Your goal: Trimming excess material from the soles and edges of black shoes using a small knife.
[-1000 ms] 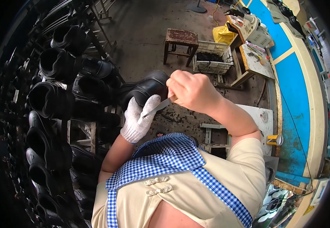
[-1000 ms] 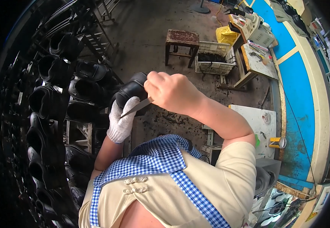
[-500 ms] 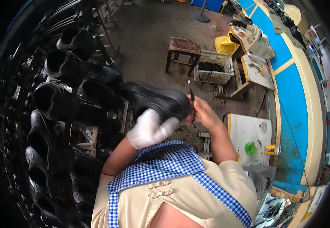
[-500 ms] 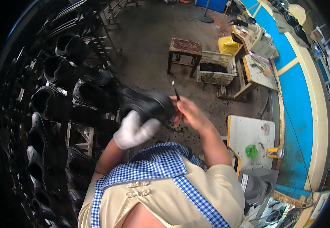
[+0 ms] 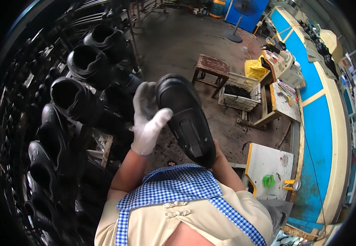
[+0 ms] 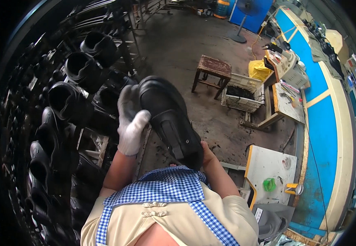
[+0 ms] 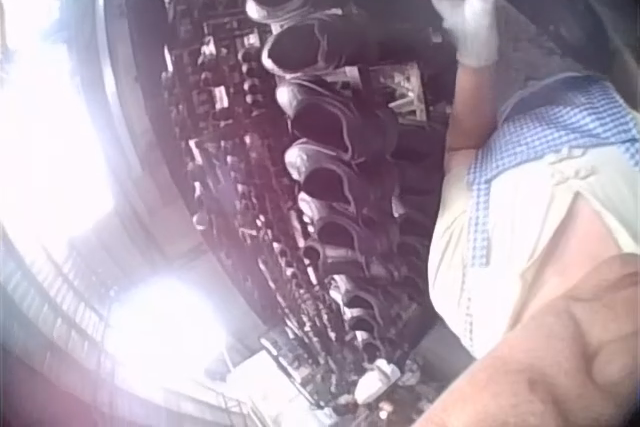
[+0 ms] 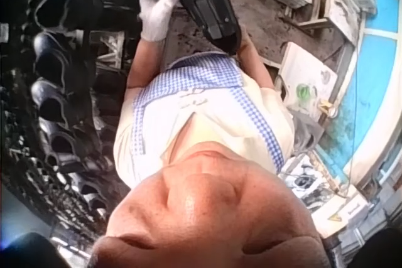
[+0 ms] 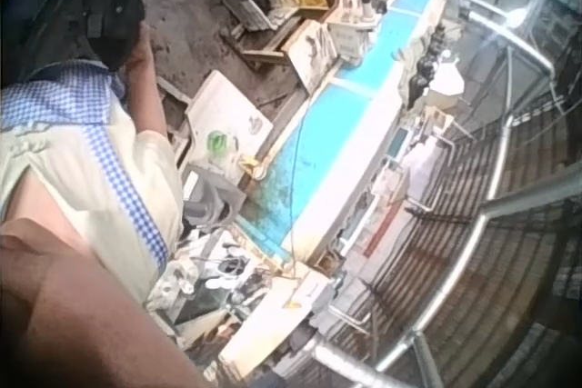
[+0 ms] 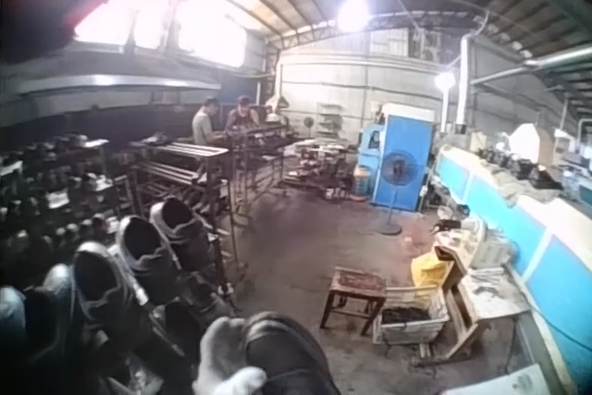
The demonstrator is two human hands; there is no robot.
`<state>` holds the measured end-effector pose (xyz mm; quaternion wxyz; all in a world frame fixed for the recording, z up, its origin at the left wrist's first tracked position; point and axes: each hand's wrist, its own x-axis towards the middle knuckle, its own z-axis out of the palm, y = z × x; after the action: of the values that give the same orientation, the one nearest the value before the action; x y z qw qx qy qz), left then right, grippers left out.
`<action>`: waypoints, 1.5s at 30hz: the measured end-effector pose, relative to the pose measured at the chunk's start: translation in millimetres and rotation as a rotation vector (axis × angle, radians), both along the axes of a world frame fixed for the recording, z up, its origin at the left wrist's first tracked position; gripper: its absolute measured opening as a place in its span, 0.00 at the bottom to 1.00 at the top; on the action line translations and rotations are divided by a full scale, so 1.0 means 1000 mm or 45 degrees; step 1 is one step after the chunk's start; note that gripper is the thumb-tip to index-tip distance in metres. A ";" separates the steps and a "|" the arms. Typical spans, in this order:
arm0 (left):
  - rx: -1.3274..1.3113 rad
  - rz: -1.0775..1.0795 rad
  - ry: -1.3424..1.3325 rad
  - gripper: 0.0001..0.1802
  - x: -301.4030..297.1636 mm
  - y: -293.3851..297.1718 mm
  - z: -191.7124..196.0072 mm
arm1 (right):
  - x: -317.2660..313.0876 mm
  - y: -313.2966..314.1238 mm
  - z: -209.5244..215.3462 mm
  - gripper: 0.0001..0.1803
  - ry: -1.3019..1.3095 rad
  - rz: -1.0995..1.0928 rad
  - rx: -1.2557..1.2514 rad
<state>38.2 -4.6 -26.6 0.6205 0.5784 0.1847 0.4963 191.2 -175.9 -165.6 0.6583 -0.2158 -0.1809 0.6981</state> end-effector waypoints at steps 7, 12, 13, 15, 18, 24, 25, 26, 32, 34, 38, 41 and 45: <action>-0.038 -0.276 0.025 0.36 -0.026 0.020 0.008 | 0.021 0.038 0.056 0.13 -1.546 -0.590 0.069; 0.146 -0.699 0.439 0.40 -0.028 0.014 0.017 | 0.023 0.049 0.173 0.16 -2.077 -0.667 1.011; 0.151 -0.752 0.449 0.40 -0.027 0.012 0.014 | 0.026 0.050 0.180 0.18 -2.253 -0.579 1.105; 0.174 -0.759 0.442 0.39 -0.026 0.009 0.010 | 0.027 0.048 0.192 0.19 -2.361 -0.502 1.151; 0.513 -0.706 0.626 0.39 -0.024 0.010 0.007 | 0.024 0.043 0.207 0.18 -2.610 -0.304 1.220; 0.534 -0.835 0.676 0.41 -0.018 0.002 0.007 | 0.014 0.040 0.214 0.11 -2.924 0.073 1.215; 0.490 -0.883 0.652 0.42 -0.018 0.001 0.006 | 0.012 0.040 0.210 0.12 -2.976 0.085 1.210; 0.451 -0.913 0.673 0.41 -0.018 0.001 0.005 | 0.011 0.039 0.207 0.12 -3.034 0.096 1.204; 0.123 -0.996 0.533 0.41 -0.018 -0.003 0.002 | 0.021 0.039 0.199 0.07 -2.528 -0.068 1.072; 0.180 -0.986 0.561 0.41 -0.017 -0.001 0.002 | 0.027 0.040 0.189 0.08 -2.358 -0.064 0.991; 0.195 -0.969 0.619 0.41 -0.015 -0.001 0.004 | 0.037 0.043 0.168 0.07 -1.922 -0.043 0.810; 0.171 -0.942 0.557 0.41 -0.017 0.001 0.003 | 0.039 0.039 0.150 0.05 -1.661 0.037 0.644; 0.091 -0.539 0.441 0.41 -0.037 0.002 0.000 | 0.034 0.036 0.086 0.08 -1.376 -0.055 0.522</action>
<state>1.3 -2.5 -26.6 0.6487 0.7019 0.1453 0.2556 225.0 -140.3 -79.7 0.5149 -0.4135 -0.6184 0.4260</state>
